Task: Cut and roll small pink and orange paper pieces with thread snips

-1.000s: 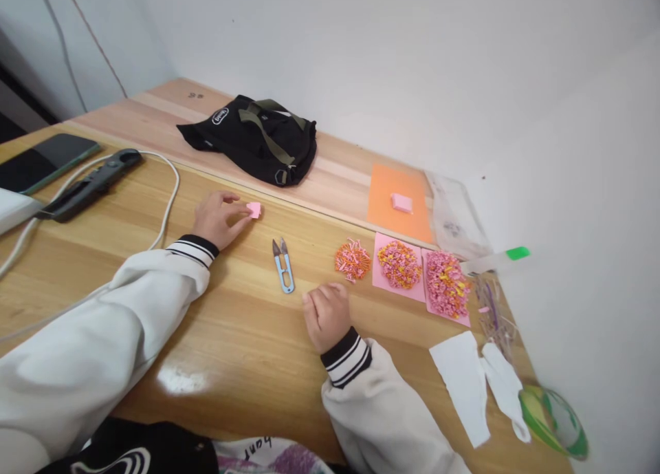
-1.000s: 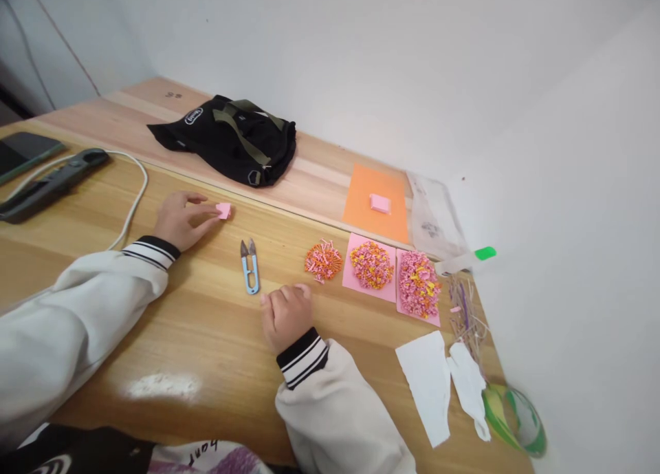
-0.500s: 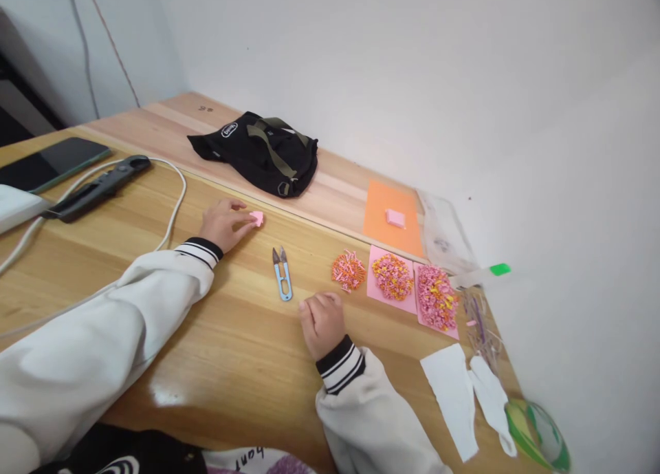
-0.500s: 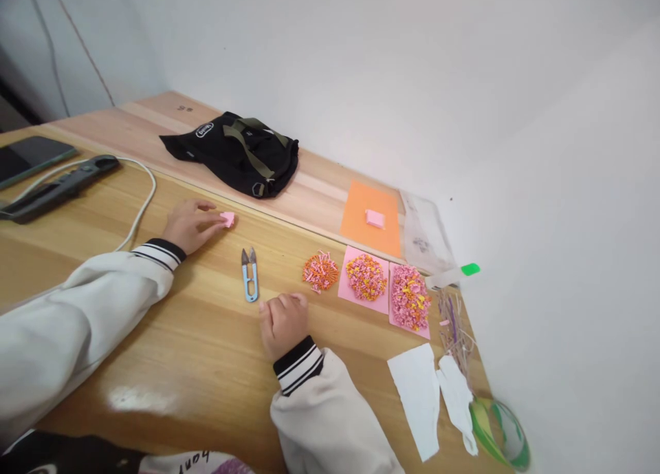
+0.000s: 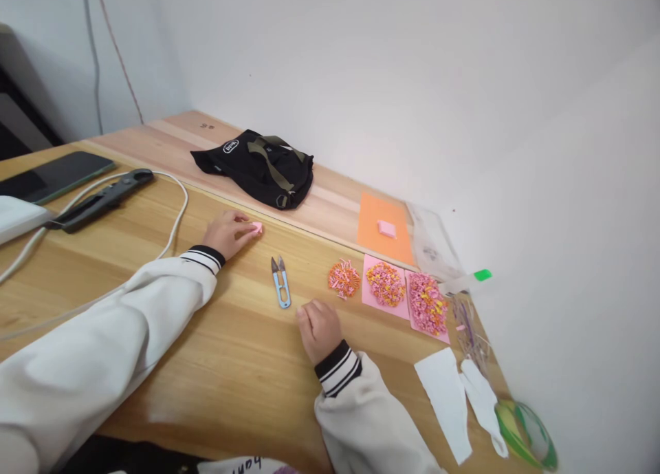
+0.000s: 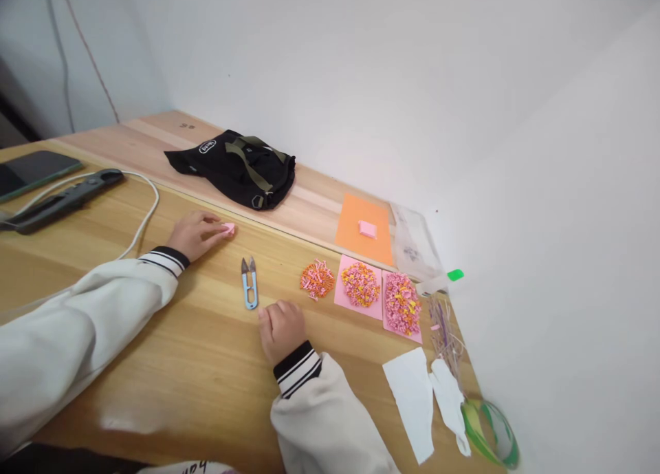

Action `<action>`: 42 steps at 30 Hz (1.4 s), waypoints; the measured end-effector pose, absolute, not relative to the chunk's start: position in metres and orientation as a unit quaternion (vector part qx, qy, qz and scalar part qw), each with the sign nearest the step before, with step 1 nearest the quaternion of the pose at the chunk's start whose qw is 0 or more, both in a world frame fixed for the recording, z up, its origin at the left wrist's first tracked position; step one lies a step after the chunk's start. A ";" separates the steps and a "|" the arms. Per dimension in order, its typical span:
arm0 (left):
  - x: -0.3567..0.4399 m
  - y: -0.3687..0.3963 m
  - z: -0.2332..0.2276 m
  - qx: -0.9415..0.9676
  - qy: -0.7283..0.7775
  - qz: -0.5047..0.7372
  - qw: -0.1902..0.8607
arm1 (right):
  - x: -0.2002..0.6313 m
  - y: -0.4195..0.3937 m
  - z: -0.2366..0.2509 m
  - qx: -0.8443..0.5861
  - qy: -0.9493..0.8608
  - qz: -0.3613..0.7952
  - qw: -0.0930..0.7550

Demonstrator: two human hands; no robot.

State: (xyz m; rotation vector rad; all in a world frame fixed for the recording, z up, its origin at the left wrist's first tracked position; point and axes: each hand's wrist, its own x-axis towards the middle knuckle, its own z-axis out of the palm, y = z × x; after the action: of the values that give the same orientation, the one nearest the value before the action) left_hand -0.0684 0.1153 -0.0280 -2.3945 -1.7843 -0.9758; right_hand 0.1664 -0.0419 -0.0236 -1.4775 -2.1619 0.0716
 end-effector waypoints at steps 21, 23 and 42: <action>-0.064 0.122 -0.012 -0.805 -0.481 -0.333 0.100 | 0.143 -0.023 -0.023 -0.549 -0.799 -0.004 0.244; -0.062 0.121 -0.013 -0.831 -0.466 -0.271 0.138 | 0.144 -0.023 -0.023 -0.558 -0.786 -0.008 0.265; -0.058 0.060 0.001 -0.890 -0.403 -0.205 0.068 | 0.148 -0.026 -0.026 -0.570 -0.768 0.019 0.292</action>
State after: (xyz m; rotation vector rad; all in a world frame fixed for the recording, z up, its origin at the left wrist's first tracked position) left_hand -0.0579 0.0601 0.0013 -2.6796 -1.2125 -0.6166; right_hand 0.1479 -0.0262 -0.0258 -1.5189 -2.0461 0.0499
